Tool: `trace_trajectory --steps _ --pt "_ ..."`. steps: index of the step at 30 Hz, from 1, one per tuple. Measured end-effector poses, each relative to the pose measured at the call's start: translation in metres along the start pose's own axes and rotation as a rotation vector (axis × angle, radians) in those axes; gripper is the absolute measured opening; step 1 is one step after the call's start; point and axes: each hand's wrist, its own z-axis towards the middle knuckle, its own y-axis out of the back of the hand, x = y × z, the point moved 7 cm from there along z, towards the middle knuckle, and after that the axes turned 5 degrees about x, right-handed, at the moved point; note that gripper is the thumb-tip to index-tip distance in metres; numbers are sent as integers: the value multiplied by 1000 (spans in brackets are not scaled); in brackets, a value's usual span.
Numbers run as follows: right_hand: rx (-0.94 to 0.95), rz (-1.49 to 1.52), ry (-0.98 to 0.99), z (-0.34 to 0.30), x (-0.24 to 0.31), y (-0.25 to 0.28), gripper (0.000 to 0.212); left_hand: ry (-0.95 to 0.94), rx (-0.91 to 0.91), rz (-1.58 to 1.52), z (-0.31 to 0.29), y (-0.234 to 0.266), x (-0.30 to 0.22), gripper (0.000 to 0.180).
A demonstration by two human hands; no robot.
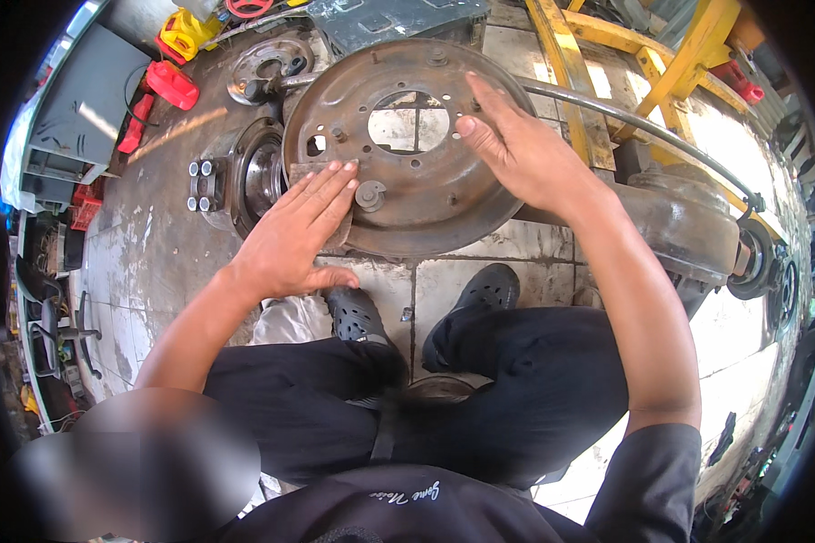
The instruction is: The person scrubs a circular metal brake drum with a small abrasive pad, then wipes it with a cloth. The person repeats the scrubbing and wiping on the same part.
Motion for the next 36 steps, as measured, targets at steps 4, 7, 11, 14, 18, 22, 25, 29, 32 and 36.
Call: trace_trajectory --steps 4,7,11,14,18,22,25,29,32,36 --pt "-28 -98 16 4 -10 -7 83 -32 -40 -3 24 11 8 110" --pt "38 -44 -68 -2 -12 -7 83 -25 -9 -85 7 2 -4 111" --pt "45 -40 -53 3 -13 -7 82 46 -27 47 13 7 14 111" --pt "29 -78 -14 4 -14 -10 81 32 -23 -63 6 2 1 108" --pt "35 -87 -12 2 -11 -8 80 107 -26 -26 3 6 21 107" --pt "18 -137 12 3 -12 -10 79 79 11 -53 4 3 12 103" --pt "38 -128 -24 2 -12 -9 78 123 27 -2 2 5 13 99" --pt "30 -161 -2 2 -10 -11 78 147 -56 -53 -2 3 16 94" --pt "40 -170 2 3 -13 -12 78 303 -101 1 -5 10 44 94" --pt "56 -248 26 2 -13 -14 77 141 -28 -34 -3 3 26 94"
